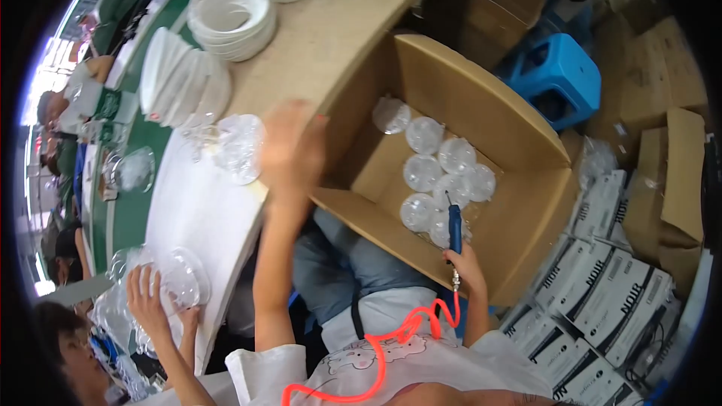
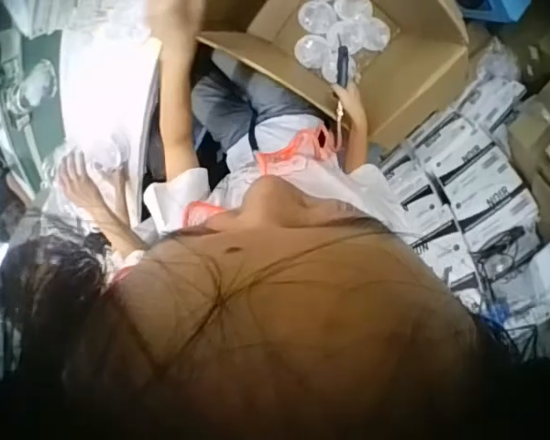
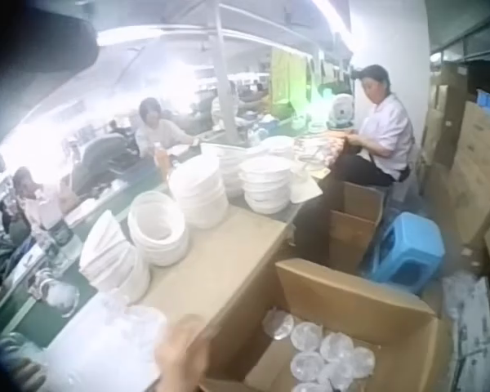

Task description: Using an air duster gun to clean plastic lamp covers and organizing them in boxes at a factory workbench.

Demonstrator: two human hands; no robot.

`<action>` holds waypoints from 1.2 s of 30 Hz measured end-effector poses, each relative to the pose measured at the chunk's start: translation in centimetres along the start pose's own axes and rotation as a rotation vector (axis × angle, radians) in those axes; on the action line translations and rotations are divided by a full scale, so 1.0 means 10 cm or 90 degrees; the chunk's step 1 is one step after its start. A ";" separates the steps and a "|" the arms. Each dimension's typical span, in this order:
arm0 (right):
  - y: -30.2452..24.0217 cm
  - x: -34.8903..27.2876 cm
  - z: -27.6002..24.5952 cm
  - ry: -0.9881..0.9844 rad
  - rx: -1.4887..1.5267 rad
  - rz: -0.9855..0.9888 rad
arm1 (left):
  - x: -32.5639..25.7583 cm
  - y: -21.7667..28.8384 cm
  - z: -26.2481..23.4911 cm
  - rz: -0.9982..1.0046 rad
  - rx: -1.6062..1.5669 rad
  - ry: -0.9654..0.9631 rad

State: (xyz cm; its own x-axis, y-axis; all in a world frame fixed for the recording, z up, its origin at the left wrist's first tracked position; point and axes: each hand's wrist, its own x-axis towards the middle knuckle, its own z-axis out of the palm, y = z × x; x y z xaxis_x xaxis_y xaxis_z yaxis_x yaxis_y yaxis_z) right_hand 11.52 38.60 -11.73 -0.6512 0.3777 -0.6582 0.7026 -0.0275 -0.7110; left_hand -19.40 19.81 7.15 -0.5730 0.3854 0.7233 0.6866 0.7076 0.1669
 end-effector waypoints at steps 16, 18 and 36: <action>-0.20 -0.01 -0.08 -0.065 0.015 0.010 | -2.17 0.55 3.01 0.020 -0.142 -0.788; -0.34 0.02 -0.03 -0.073 0.024 -0.081 | -1.88 0.44 2.81 -0.058 -0.114 -0.756; -0.71 -0.35 0.05 -0.122 -0.068 -0.222 | -1.21 -0.19 1.61 0.019 -0.030 -0.555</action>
State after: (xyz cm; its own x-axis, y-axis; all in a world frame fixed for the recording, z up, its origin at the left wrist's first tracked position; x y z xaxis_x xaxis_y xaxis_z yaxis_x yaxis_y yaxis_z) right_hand 8.65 36.98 -4.56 -0.8900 0.1680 -0.4239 0.4499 0.1720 -0.8764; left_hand -20.96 23.40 -12.73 -0.6788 0.7332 -0.0394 0.7140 0.6717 0.1978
